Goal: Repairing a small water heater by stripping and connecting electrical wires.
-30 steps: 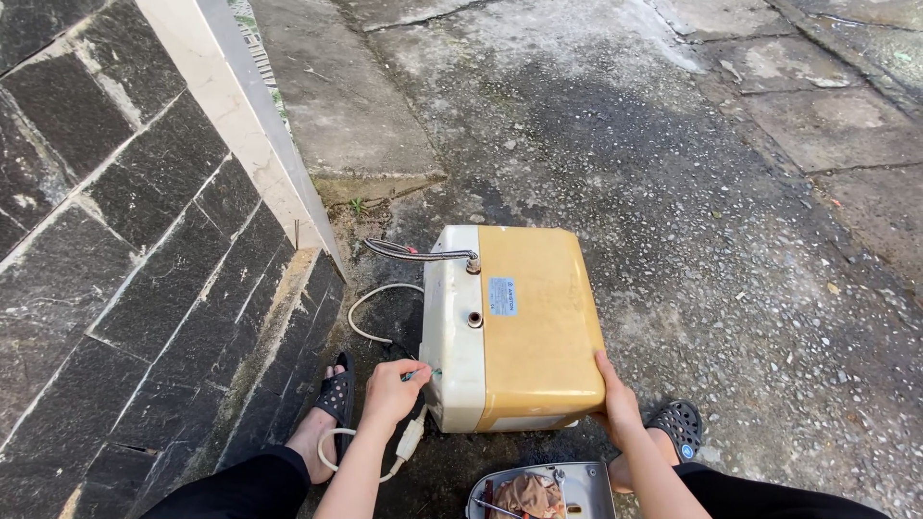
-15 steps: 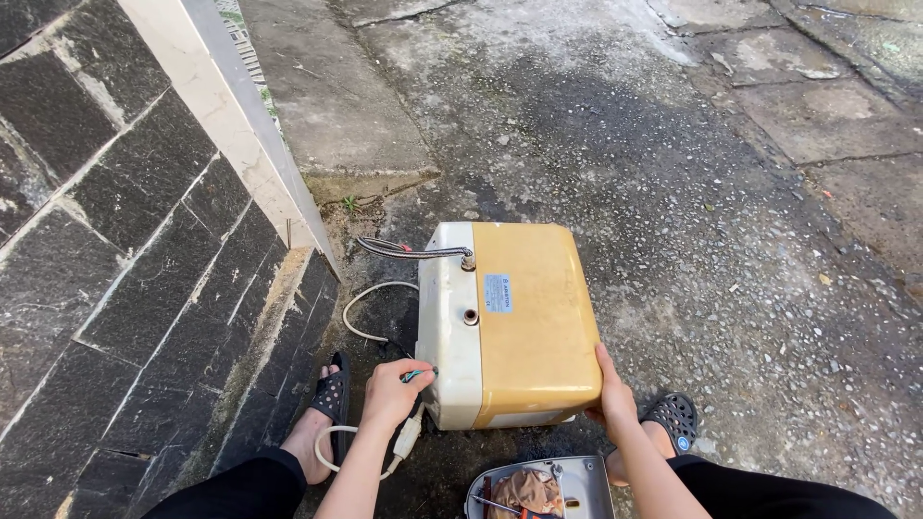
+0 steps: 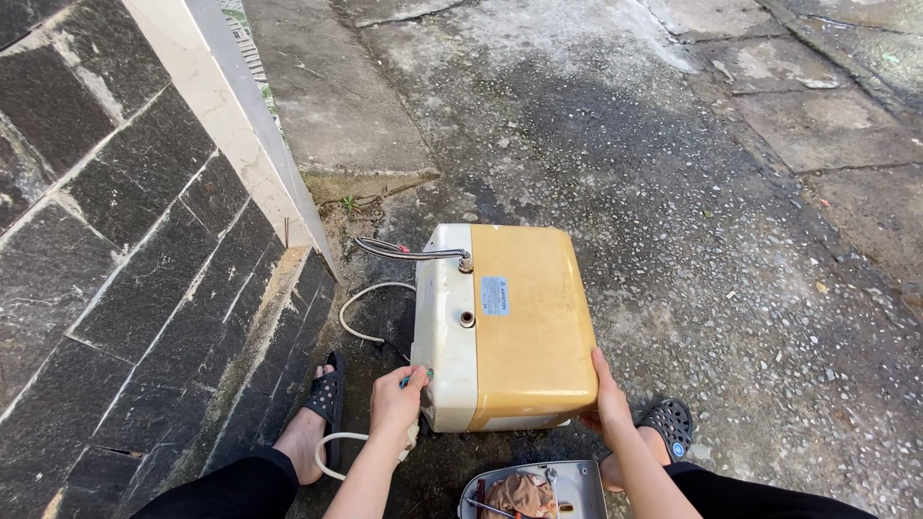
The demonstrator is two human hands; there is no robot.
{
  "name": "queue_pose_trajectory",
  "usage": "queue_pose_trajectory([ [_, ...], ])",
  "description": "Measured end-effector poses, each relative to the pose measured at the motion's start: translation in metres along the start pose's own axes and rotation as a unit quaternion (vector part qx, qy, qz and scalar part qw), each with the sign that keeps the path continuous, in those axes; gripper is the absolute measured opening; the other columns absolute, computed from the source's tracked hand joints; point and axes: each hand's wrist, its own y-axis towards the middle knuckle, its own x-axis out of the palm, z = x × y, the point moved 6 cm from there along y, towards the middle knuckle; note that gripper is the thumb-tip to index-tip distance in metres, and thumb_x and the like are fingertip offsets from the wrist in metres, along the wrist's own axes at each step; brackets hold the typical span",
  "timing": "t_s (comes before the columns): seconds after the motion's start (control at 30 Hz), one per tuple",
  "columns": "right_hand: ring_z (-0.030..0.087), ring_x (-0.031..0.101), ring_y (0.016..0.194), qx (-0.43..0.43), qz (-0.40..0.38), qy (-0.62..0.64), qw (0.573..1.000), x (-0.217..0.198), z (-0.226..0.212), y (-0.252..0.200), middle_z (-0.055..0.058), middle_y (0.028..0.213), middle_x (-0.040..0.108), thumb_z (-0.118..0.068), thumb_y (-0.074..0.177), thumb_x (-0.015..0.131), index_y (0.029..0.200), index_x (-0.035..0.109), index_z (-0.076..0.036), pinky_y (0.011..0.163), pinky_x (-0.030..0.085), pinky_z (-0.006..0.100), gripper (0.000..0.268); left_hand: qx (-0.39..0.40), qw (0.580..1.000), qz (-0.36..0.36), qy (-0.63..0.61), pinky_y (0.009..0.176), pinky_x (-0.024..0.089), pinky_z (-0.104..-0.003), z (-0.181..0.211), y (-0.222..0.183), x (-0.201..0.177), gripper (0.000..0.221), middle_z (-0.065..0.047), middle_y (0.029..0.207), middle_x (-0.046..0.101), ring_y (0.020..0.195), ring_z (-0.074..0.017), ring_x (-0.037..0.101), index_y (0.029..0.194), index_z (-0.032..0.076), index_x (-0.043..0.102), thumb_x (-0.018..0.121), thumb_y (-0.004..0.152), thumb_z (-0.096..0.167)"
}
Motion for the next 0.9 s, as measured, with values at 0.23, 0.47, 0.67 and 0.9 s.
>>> queue_pose_trajectory([
  [0.23,0.032,0.059,0.090,0.006,0.011,0.014,1.000,0.000,0.003,0.003,0.020,0.112,0.067,-0.077,0.083,0.049,0.125,0.069,-0.001,0.068,0.048,0.040,0.090,-0.070,0.977,0.080,-0.185,0.049,0.043,-0.028,-0.009,-0.015,0.017,0.027,-0.010,0.084,0.073,0.060,-0.0149,0.054,0.114,0.002,0.079,0.072,0.097,0.021],
  [0.47,0.029,0.056,0.088,0.006,-0.015,0.036,0.999,0.003,0.004,0.004,0.019,0.109,0.066,-0.077,0.084,0.048,0.127,0.068,-0.006,0.070,0.045,0.038,0.086,-0.022,0.990,0.120,-0.068,0.085,0.057,-0.038,-0.010,-0.016,0.020,0.028,-0.012,0.105,0.077,0.093,-0.0260,0.071,0.115,0.010,0.077,0.066,0.097,0.027],
  [0.67,0.030,0.061,0.096,0.013,-0.011,0.049,0.999,0.005,0.004,0.003,0.019,0.114,0.069,-0.074,0.085,0.050,0.129,0.069,-0.004,0.075,0.048,0.040,0.085,-0.079,0.985,0.046,-0.149,0.043,0.034,-0.028,-0.001,-0.020,0.011,0.025,-0.009,0.072,0.064,0.049,-0.0134,0.044,0.117,0.006,0.078,0.070,0.098,0.020],
  [0.9,0.043,0.070,0.095,0.025,0.002,0.074,0.997,0.004,0.017,0.023,0.026,0.115,0.065,-0.083,0.073,0.074,0.135,0.057,0.008,0.070,0.061,0.047,0.111,0.028,0.970,0.043,0.238,0.098,0.057,-0.040,-0.028,0.051,0.007,0.022,-0.009,0.107,0.079,0.117,-0.0356,0.068,0.104,0.040,0.083,0.073,0.088,0.051],
])
